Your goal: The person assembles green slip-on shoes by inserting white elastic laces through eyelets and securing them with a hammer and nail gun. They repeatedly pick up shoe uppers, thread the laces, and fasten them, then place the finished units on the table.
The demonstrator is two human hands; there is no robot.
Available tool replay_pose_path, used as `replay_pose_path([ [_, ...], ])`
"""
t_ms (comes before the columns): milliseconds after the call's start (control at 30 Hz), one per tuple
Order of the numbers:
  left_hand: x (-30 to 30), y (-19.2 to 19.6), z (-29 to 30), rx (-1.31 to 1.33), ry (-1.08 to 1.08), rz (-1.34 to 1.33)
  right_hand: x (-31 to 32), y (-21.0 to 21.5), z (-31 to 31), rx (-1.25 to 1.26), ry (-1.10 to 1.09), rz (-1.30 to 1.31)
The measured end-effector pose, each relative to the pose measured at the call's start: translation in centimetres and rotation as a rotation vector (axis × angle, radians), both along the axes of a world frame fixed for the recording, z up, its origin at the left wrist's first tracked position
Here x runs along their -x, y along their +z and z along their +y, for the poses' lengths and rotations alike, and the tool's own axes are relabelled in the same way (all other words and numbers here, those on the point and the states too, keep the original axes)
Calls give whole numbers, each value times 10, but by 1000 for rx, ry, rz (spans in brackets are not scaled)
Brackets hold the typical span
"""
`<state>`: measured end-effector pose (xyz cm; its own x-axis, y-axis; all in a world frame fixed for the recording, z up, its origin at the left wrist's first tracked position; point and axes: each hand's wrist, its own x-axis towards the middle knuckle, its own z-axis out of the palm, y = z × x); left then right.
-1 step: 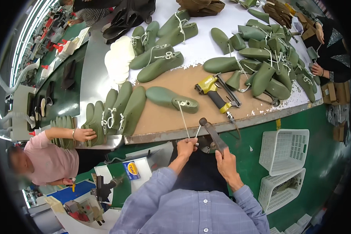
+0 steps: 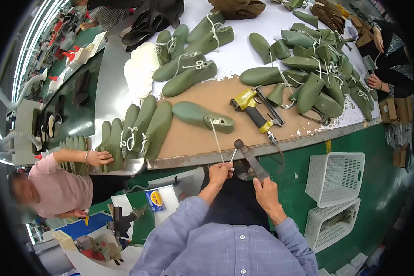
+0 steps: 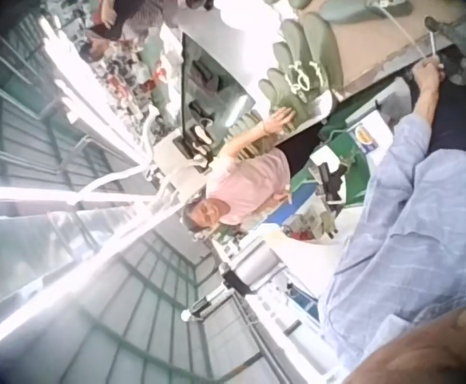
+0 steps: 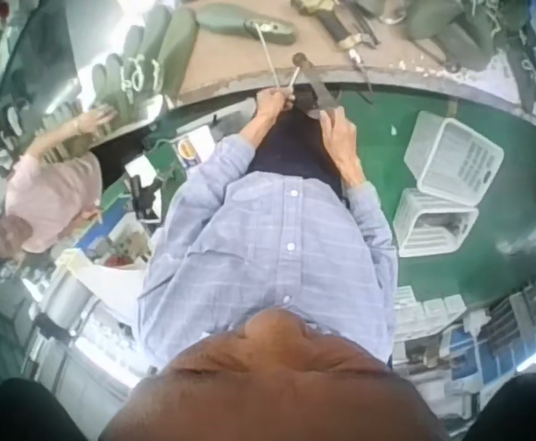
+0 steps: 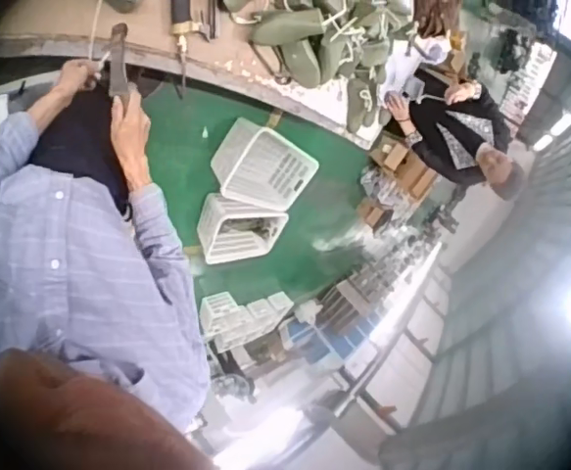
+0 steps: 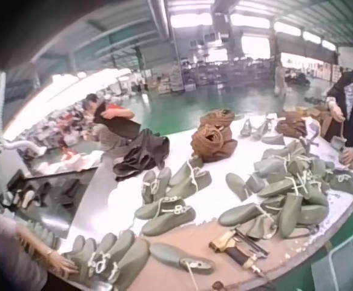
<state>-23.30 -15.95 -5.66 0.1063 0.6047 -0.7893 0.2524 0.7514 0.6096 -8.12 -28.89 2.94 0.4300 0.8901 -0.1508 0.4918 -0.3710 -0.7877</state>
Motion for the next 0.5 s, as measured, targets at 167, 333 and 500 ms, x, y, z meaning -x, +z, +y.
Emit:
replay_pose_path([
  [167,4,4,8,172,35,-108,-4,-18,9,216,59,-96],
  [333,11,0,10,198,14,-186,0,-6,0,-28,30,-27],
  [500,8,3,12,240,58,-207,1,-50,-9,119,146,-125],
])
